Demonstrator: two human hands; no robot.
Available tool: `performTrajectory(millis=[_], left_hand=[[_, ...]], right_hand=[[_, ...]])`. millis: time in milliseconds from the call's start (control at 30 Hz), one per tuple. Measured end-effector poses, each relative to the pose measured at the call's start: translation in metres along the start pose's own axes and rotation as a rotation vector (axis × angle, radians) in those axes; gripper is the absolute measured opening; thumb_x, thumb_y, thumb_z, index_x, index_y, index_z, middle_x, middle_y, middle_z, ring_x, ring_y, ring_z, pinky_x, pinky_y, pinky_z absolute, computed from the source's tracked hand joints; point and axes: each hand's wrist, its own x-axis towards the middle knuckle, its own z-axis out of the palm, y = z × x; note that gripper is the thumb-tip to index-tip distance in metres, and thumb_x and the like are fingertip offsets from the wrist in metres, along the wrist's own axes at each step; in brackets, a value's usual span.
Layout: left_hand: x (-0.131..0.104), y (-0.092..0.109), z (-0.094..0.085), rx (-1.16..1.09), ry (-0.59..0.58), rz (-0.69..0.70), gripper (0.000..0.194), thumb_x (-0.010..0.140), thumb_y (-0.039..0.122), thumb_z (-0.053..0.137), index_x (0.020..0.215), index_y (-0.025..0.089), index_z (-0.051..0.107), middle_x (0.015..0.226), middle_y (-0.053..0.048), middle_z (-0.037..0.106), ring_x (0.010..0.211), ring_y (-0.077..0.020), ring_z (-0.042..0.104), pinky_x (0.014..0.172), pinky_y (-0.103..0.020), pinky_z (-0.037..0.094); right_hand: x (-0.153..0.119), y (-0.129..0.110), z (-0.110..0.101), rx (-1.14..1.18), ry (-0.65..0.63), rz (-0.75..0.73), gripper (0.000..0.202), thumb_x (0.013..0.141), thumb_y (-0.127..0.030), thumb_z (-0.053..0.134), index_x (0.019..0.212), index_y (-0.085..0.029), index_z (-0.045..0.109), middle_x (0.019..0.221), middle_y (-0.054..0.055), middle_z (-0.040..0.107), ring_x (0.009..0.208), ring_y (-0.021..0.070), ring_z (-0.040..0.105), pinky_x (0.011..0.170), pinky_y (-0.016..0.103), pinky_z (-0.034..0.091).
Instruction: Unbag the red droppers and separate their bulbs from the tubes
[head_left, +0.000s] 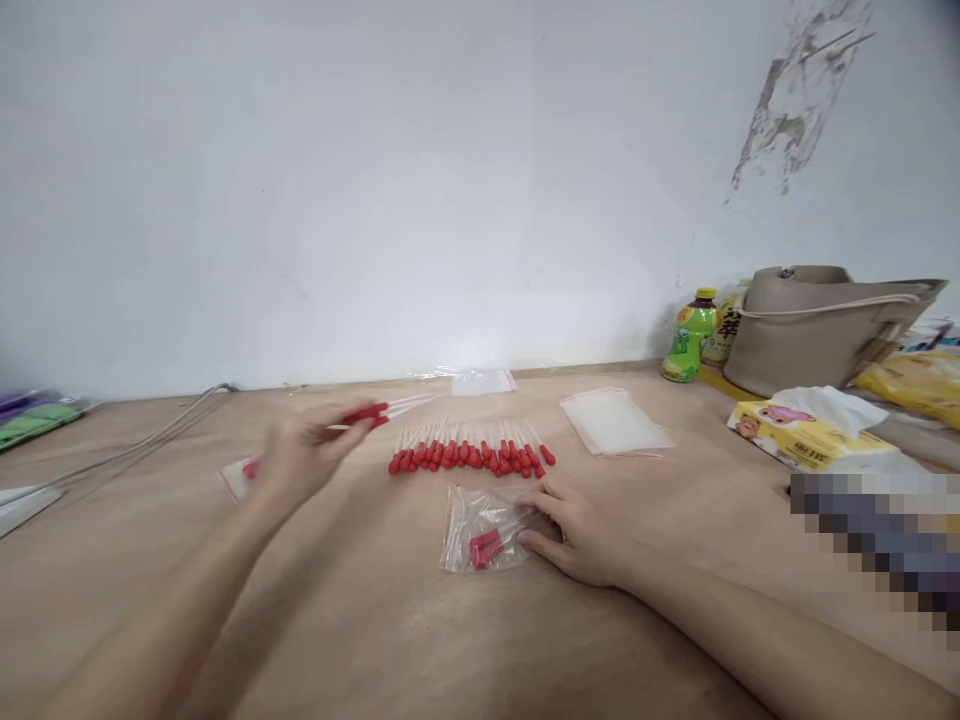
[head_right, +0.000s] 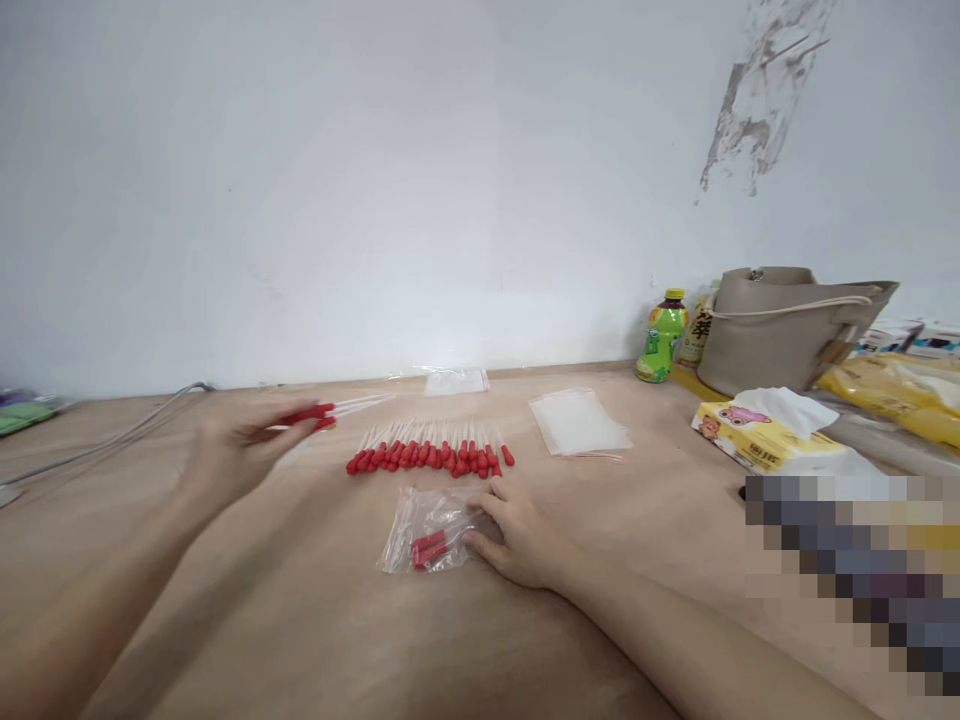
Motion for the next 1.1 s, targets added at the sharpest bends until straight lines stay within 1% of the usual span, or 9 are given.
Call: performTrajectory(millis=[133, 200, 300, 400, 500, 633, 833, 967, 1100], left_hand=[[0.011, 0.019, 0.064, 0.449, -0.185, 0.303, 0.026, 0.08, 0.016, 0.047, 0.102, 0.019, 0.061, 0.105, -0.006, 0.064, 0.092, -0.0195, 0.062, 0.082, -0.031, 0.049], [0.017, 0.031, 0.09, 0.687, -0.423, 0.388, 0.033, 0.079, 0.005, 0.045, 0.109, 0.015, 0.055, 0.105, -0.011, 0.062, 0.096, -0.0216, 0.059, 0.08, -0.032, 0.049], [0.022, 0.043, 0.118, 0.727, -0.522, 0.431, 0.026, 0.079, 0.004, 0.046, 0.101, 0.012, 0.056, 0.096, -0.013, 0.063, 0.09, -0.0227, 0.06, 0.075, -0.033, 0.049], [0.021, 0.047, 0.133, 0.724, -0.565, 0.443, 0.02, 0.079, 0.005, 0.044, 0.092, 0.009, 0.059, 0.088, -0.015, 0.063, 0.085, -0.0247, 0.06, 0.069, -0.034, 0.048], [0.019, 0.044, 0.137, 0.703, -0.591, 0.441, 0.025, 0.078, 0.004, 0.042, 0.097, 0.01, 0.058, 0.086, -0.013, 0.064, 0.083, -0.0249, 0.06, 0.068, -0.033, 0.048], [0.02, 0.04, 0.128, 0.652, -0.584, 0.405, 0.037, 0.074, 0.011, 0.046, 0.111, 0.016, 0.052, 0.088, -0.009, 0.064, 0.083, -0.0225, 0.06, 0.069, -0.032, 0.048], [0.018, 0.038, 0.121, 0.419, -0.573, 0.41, 0.055, 0.068, 0.034, 0.056, 0.12, 0.015, 0.048, 0.119, -0.011, 0.053, 0.111, -0.0261, 0.046, 0.093, -0.035, 0.039], [0.018, 0.032, 0.121, 0.279, -0.554, 0.269, 0.054, 0.068, 0.024, 0.051, 0.122, 0.014, 0.048, 0.124, -0.011, 0.049, 0.113, -0.0235, 0.046, 0.096, -0.032, 0.036], [0.023, 0.023, 0.121, 0.196, -0.526, 0.075, 0.043, 0.067, 0.015, 0.046, 0.109, 0.017, 0.057, 0.107, -0.006, 0.062, 0.093, -0.0191, 0.058, 0.083, -0.027, 0.044]], right_hand=[[-0.001, 0.0, 0.001, -0.001, 0.016, -0.014, 0.027, 0.08, -0.03, 0.053, 0.105, -0.019, 0.053, 0.096, 0.007, 0.053, 0.083, 0.0172, 0.051, 0.076, 0.032, 0.043], [-0.001, 0.0, 0.001, -0.007, 0.021, -0.022, 0.027, 0.08, -0.03, 0.053, 0.105, -0.019, 0.053, 0.096, 0.007, 0.053, 0.085, 0.0177, 0.051, 0.077, 0.032, 0.043], [-0.001, 0.0, 0.001, -0.023, 0.022, -0.024, 0.026, 0.08, -0.029, 0.053, 0.104, -0.019, 0.053, 0.097, 0.007, 0.053, 0.084, 0.0174, 0.051, 0.076, 0.032, 0.043], [-0.001, -0.001, 0.0, -0.04, 0.023, -0.024, 0.025, 0.08, -0.029, 0.053, 0.102, -0.019, 0.054, 0.096, 0.006, 0.053, 0.083, 0.017, 0.051, 0.075, 0.032, 0.043], [0.0, -0.001, 0.001, -0.045, 0.027, -0.023, 0.024, 0.08, -0.029, 0.054, 0.102, -0.018, 0.054, 0.095, 0.006, 0.053, 0.082, 0.0169, 0.051, 0.074, 0.031, 0.043], [-0.001, 0.0, 0.002, -0.035, 0.036, -0.039, 0.025, 0.08, -0.029, 0.053, 0.103, -0.018, 0.054, 0.096, 0.006, 0.052, 0.083, 0.0169, 0.051, 0.075, 0.031, 0.043], [0.0, 0.001, 0.003, -0.035, 0.044, -0.04, 0.024, 0.08, -0.029, 0.053, 0.102, -0.019, 0.054, 0.094, 0.006, 0.052, 0.081, 0.0166, 0.051, 0.075, 0.032, 0.043], [0.002, -0.001, 0.0, -0.043, 0.03, -0.034, 0.024, 0.079, -0.028, 0.054, 0.102, -0.018, 0.054, 0.094, 0.006, 0.052, 0.082, 0.0167, 0.05, 0.074, 0.031, 0.042], [0.002, -0.003, -0.001, -0.043, 0.019, -0.031, 0.024, 0.079, -0.028, 0.054, 0.101, -0.018, 0.054, 0.092, 0.005, 0.052, 0.081, 0.0161, 0.05, 0.073, 0.03, 0.042]])
